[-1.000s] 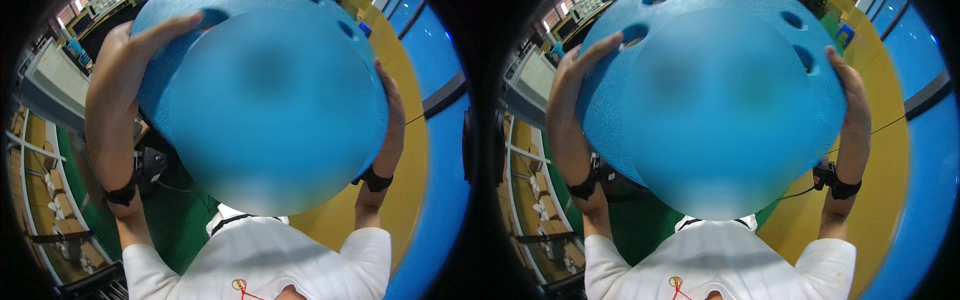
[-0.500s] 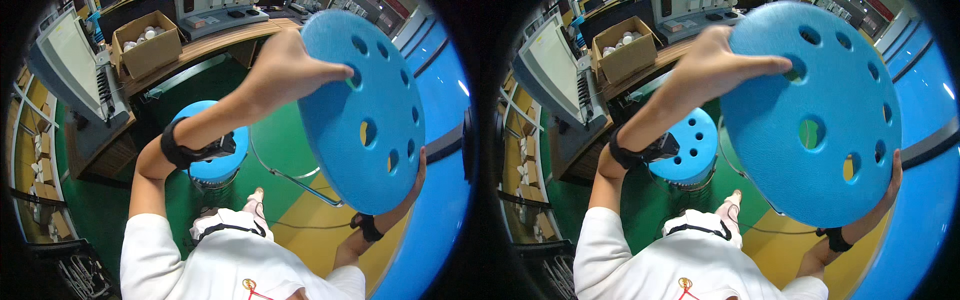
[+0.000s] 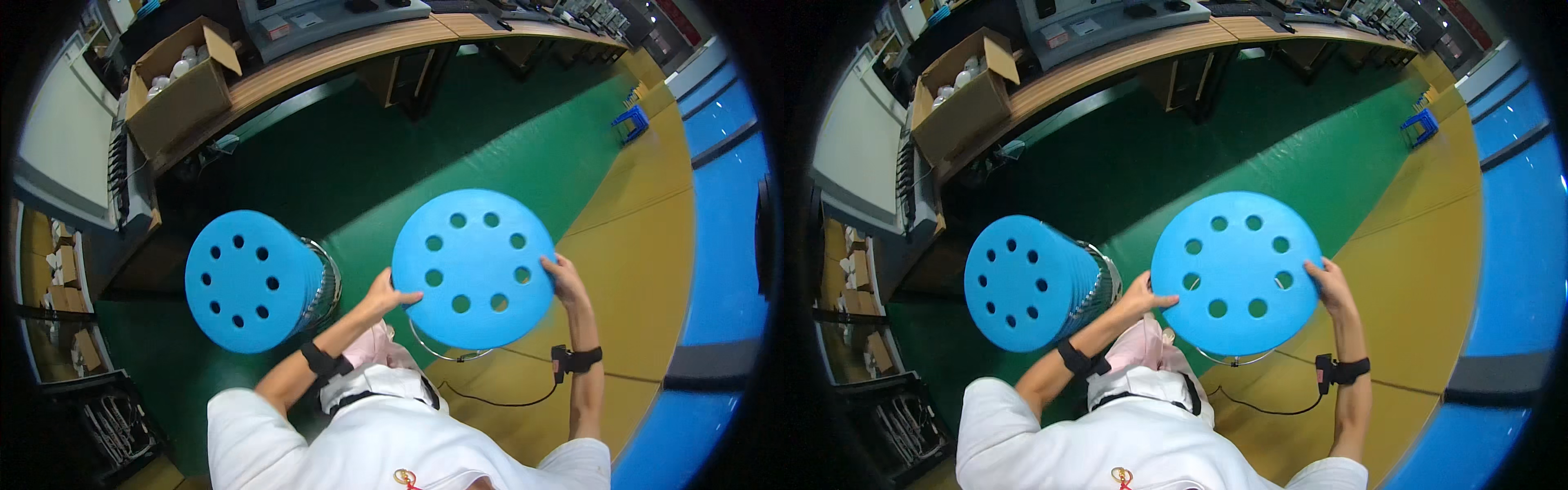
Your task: The person is assembling blue plastic stools by placing the seats onto metal frames and stacking them.
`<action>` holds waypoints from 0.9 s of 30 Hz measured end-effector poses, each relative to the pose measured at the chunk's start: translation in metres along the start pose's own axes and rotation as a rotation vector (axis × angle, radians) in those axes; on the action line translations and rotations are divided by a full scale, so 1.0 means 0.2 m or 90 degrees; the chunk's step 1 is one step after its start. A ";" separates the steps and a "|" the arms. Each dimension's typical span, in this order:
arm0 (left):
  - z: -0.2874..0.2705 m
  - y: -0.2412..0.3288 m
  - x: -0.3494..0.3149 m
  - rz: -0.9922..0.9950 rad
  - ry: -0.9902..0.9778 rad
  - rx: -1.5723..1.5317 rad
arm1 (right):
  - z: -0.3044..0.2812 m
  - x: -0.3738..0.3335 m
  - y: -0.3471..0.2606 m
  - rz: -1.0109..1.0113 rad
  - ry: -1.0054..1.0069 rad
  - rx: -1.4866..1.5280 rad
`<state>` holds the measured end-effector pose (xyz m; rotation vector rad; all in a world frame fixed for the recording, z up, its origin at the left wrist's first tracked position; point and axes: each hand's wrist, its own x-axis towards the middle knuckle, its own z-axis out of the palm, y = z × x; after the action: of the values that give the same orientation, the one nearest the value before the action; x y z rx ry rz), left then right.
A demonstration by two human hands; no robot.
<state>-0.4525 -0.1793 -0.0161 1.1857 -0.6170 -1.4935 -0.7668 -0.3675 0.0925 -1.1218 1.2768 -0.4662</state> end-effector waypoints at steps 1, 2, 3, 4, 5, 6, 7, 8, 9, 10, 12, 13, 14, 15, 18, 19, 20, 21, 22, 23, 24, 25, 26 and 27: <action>-0.04 -0.10 0.03 -0.008 0.011 -0.005 | 0.08 0.09 -0.01 0.057 0.003 -0.036; -0.11 -0.18 0.09 -0.014 0.068 -0.007 | 0.13 0.24 0.01 0.077 -0.008 -0.058; -0.14 -0.25 0.16 -0.025 0.117 -0.016 | 0.16 0.37 0.03 0.114 -0.018 -0.054; -0.15 -0.31 0.25 -0.027 0.113 -0.027 | 0.11 0.54 0.10 0.111 -0.063 -0.026; -0.21 -0.36 0.34 -0.016 0.144 -0.054 | 0.15 0.69 0.11 0.115 -0.070 -0.038; -0.28 -0.40 0.42 -0.006 0.177 -0.078 | 0.23 0.83 0.12 0.120 -0.078 -0.049; -0.35 -0.45 0.51 -0.004 0.221 -0.028 | 0.29 1.00 0.15 0.128 -0.083 -0.053; -0.42 -0.49 0.58 -0.017 0.222 -0.032 | 0.34 1.18 0.21 0.127 -0.119 -0.056; -0.47 -0.51 0.67 -0.019 0.267 -0.038 | 0.38 1.36 0.24 0.121 -0.157 -0.064; -0.51 -0.53 0.81 -0.016 0.314 -0.047 | 0.46 1.51 0.28 0.146 -0.120 -0.044; -0.67 -0.75 1.01 -0.027 0.350 -0.077 | 0.63 1.83 0.35 0.118 -0.127 -0.070; -0.75 -0.85 1.09 -0.067 0.413 -0.057 | 0.73 1.97 0.39 0.115 -0.115 -0.120; -0.85 -0.91 1.19 -0.102 0.474 -0.035 | 0.84 2.10 0.43 0.113 -0.099 -0.114; -0.88 -0.94 1.28 -0.130 0.499 -0.097 | 0.88 2.23 0.48 0.101 -0.106 -0.108; -1.10 -0.97 1.50 -0.119 0.562 -0.076 | 1.10 2.61 0.58 0.103 -0.135 -0.060; -1.19 -0.98 1.57 -0.047 0.571 -0.059 | 1.19 2.73 0.58 0.102 -0.144 -0.014; -1.24 -0.90 1.68 -0.057 0.543 -0.096 | 1.21 2.89 0.60 0.111 -0.145 -0.023; -1.33 -0.84 1.79 -0.049 0.535 -0.064 | 1.26 3.04 0.62 0.096 -0.146 0.004; -1.42 -0.77 1.89 -0.042 0.534 -0.081 | 1.33 3.19 0.64 0.084 -0.149 0.031; -1.55 -0.74 1.96 0.029 0.555 -0.036 | 1.45 3.31 0.61 0.080 -0.201 0.065; -1.68 -0.72 2.04 0.028 0.554 0.011 | 1.55 3.43 0.59 0.098 -0.198 0.067; -1.76 -0.65 2.18 0.012 0.567 -0.008 | 1.60 3.58 0.56 0.082 -0.218 0.083; -1.84 -0.58 2.33 0.082 0.600 0.034 | 1.65 3.76 0.50 0.056 -0.238 0.100; -1.89 -0.41 2.49 0.030 0.615 0.044 | 1.64 3.95 0.35 0.129 -0.279 0.061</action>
<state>-0.1055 -0.5412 -0.3988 1.7302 -0.0278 -0.7046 -0.2574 -0.8450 -0.4060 -0.9385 0.9577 -0.1164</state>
